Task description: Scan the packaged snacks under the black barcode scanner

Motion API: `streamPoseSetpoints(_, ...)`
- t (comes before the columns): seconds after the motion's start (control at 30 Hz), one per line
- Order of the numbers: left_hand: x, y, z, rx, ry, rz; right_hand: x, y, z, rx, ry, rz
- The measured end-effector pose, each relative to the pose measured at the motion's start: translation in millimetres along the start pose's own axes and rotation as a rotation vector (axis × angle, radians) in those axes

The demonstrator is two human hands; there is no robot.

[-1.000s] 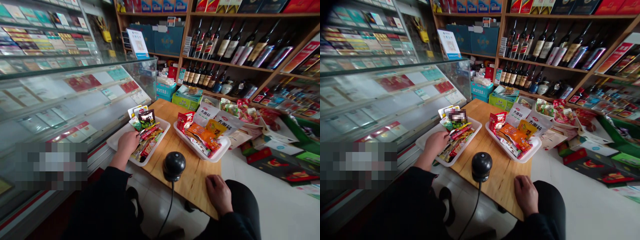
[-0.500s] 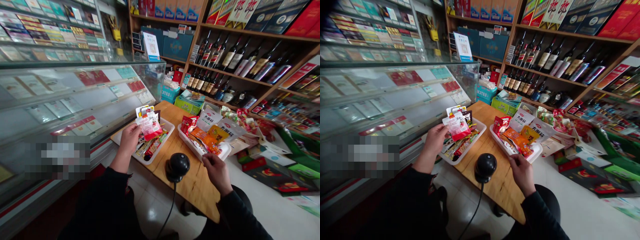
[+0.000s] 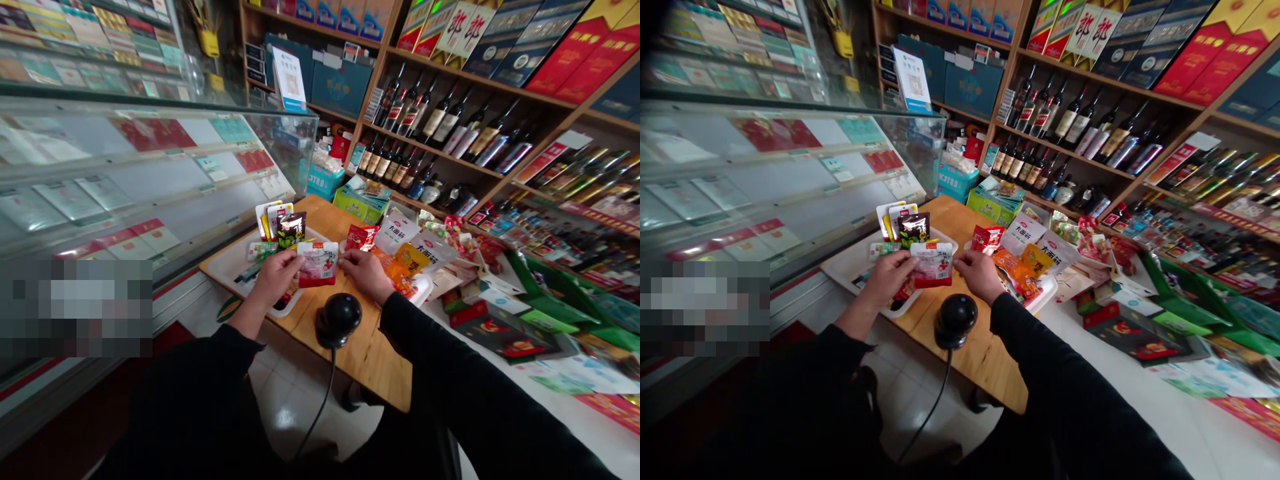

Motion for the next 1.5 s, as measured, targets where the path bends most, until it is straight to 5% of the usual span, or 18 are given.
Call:
streamPoseSetpoints(0.37,-7.0,4.6,6.3,-0.107,0.131,0.075,-9.0,12.8,-10.8,-0.036,-0.076,0.161)
streamPoseSetpoints(0.5,-8.0,4.0,7.4,-0.121,0.179,0.097,-9.4,11.6,-10.2,0.005,-0.106,0.033)
streamPoseSetpoints(0.67,-20.2,11.3,8.0,-0.153,0.073,0.128,-3.6,26.9,-5.6,-0.007,0.007,0.005)
streamPoseSetpoints(0.8,-29.9,8.4,7.9,-0.145,-0.045,0.362,0.9,43.5,-0.2,-0.023,0.04,0.062)
streamPoseSetpoints(1.13,-44.6,4.0,4.2,-0.312,-0.128,0.554,-3.1,56.4,-7.9,-0.052,-0.041,0.012)
streamPoseSetpoints(1.5,-48.6,-10.5,8.4,-0.32,-0.123,0.614,-8.7,77.6,-17.0,-0.063,-0.04,-0.015)
Point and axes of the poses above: each hand's wrist, its own z-axis towards the middle knuckle, its own x-axis out of the back of the hand, y = z × x, the point moved 9 cm from there along z, towards the middle knuckle, and after that the axes turned 3 degrees about x, right-handed, at the moved point
